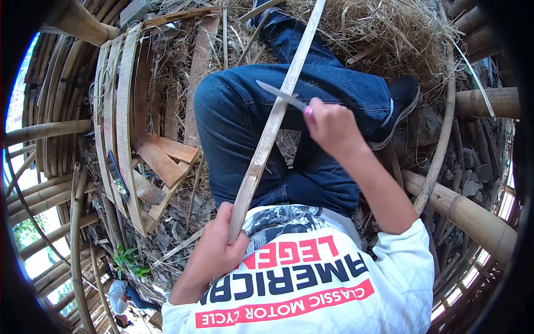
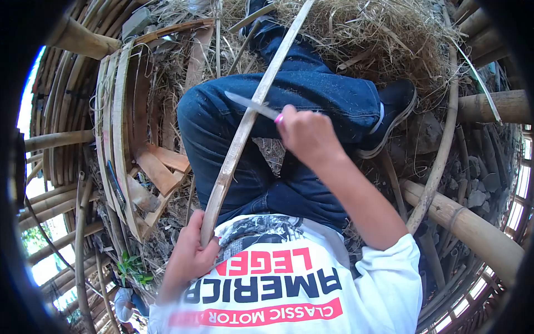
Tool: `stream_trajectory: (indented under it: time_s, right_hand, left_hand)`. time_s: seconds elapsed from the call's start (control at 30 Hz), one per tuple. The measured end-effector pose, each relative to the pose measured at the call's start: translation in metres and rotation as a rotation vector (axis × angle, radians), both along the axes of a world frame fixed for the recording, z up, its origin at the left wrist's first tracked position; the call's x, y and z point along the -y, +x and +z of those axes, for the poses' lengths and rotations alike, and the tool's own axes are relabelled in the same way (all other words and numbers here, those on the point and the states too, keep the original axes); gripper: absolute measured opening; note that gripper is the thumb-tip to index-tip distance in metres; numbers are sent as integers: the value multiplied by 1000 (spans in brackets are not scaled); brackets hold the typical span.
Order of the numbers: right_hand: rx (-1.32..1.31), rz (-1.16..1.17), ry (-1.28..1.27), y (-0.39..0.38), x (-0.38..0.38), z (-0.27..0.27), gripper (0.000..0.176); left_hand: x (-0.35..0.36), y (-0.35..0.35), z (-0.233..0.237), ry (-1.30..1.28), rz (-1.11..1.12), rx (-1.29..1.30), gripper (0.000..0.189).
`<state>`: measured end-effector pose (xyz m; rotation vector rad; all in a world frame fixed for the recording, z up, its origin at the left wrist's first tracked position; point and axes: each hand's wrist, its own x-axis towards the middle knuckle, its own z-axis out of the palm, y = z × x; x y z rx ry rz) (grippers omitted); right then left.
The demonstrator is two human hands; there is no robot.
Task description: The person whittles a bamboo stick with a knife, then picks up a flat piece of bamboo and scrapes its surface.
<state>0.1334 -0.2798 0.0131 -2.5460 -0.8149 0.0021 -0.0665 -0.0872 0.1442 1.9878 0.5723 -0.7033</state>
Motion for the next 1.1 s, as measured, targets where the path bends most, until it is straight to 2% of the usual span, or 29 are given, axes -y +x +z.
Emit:
stream_trajectory:
  time_s: [0.13, 0.3, 0.43, 0.47, 0.5, 0.6, 0.67, 0.77, 0.87, 0.9, 1.0, 1.07, 1.1]
  right_hand:
    - [-18, 14, -13, 12, 4, -1, 21]
    - [-38, -171, -101, 46, 18, -11, 25]
    - [-38, -213, -88, 61, 23, -11, 27]
    - [-71, -204, -46, 56, 20, -8, 28]
    - [-104, -196, -3, 50, 16, -3, 29]
    - [-258, -87, 269, 13, -3, 28, 21]
    - [-305, 120, 378, -18, -14, 38, 16]
    - [-342, 298, 342, -51, -27, 41, 16]
    - [-296, 276, 202, -36, -21, 34, 19]
    - [-307, 176, 179, -28, -18, 30, 19]
    - [-270, 122, 170, 9, -6, 14, 22]
    - [-166, 33, 83, 26, -1, 5, 26]
    - [-203, -57, 63, 37, 2, 4, 28]
  left_hand:
    - [-3, 0, 10, -14, 34, -87, 24]
    - [-13, -22, 17, -26, 49, 6, 27]
    - [-19, -34, 20, 38, 46, 51, 33]
    - [-22, -33, 26, 24, 91, -77, 34]
    - [-23, -33, 27, 27, 93, -75, 34]
    - [-22, -30, 28, -13, 98, -93, 34]
    - [-19, -25, 24, 13, 53, -15, 34]
    - [-25, -32, 12, -30, 63, -61, 31]
    - [-20, -17, 23, 8, 56, -185, 30]
    - [-20, -20, 23, 9, 57, -190, 30]
    - [-21, -23, 24, 0, 29, -81, 28]
    - [-19, -22, 28, 31, -27, -18, 27]
    - [-21, -22, 27, 29, -30, -13, 27]
